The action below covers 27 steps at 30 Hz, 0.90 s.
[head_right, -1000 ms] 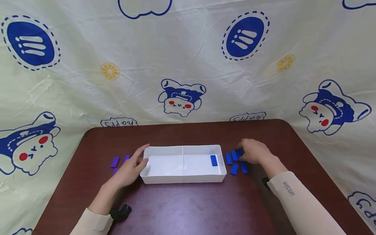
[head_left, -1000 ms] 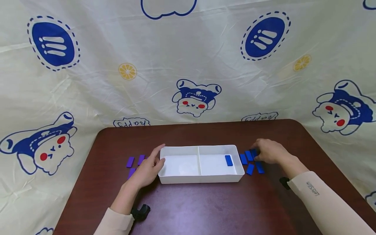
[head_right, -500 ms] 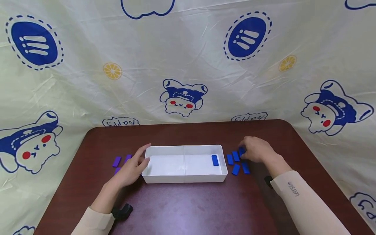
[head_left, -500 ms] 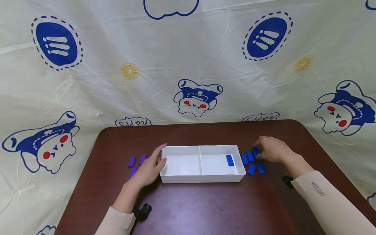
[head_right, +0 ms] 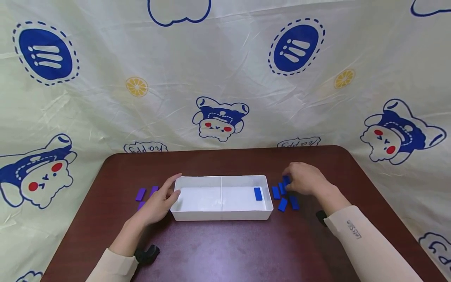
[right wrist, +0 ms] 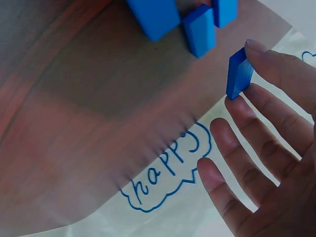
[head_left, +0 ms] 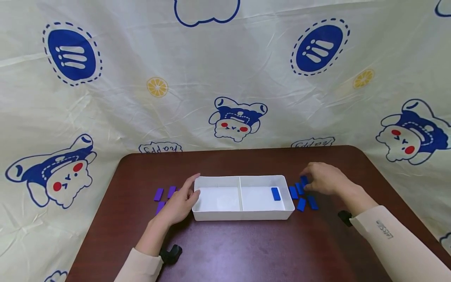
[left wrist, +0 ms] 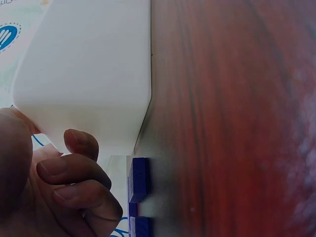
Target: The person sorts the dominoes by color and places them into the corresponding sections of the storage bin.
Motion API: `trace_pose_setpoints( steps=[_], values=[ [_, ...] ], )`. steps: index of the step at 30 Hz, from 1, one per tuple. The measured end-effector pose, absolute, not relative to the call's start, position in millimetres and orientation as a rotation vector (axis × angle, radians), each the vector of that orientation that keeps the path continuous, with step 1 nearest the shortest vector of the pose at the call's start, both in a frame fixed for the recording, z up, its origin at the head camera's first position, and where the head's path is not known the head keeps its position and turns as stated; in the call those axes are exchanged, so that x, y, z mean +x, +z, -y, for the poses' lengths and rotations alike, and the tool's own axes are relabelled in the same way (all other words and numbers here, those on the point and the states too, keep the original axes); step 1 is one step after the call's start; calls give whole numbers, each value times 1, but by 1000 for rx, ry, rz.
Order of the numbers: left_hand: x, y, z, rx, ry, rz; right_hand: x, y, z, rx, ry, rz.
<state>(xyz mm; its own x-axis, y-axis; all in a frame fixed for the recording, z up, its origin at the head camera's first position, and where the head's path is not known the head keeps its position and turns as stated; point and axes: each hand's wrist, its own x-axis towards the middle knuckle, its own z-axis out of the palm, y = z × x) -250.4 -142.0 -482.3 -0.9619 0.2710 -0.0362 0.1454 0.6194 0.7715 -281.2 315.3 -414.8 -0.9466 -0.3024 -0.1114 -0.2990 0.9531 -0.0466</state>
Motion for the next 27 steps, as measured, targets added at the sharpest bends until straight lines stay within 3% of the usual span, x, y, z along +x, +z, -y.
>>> trace_pose_setpoints(
  steps=[27],
  values=[
    [-249,-484,142,348,1252,-2699,-261,-380,-262,-590,-74,-3055]
  ],
)
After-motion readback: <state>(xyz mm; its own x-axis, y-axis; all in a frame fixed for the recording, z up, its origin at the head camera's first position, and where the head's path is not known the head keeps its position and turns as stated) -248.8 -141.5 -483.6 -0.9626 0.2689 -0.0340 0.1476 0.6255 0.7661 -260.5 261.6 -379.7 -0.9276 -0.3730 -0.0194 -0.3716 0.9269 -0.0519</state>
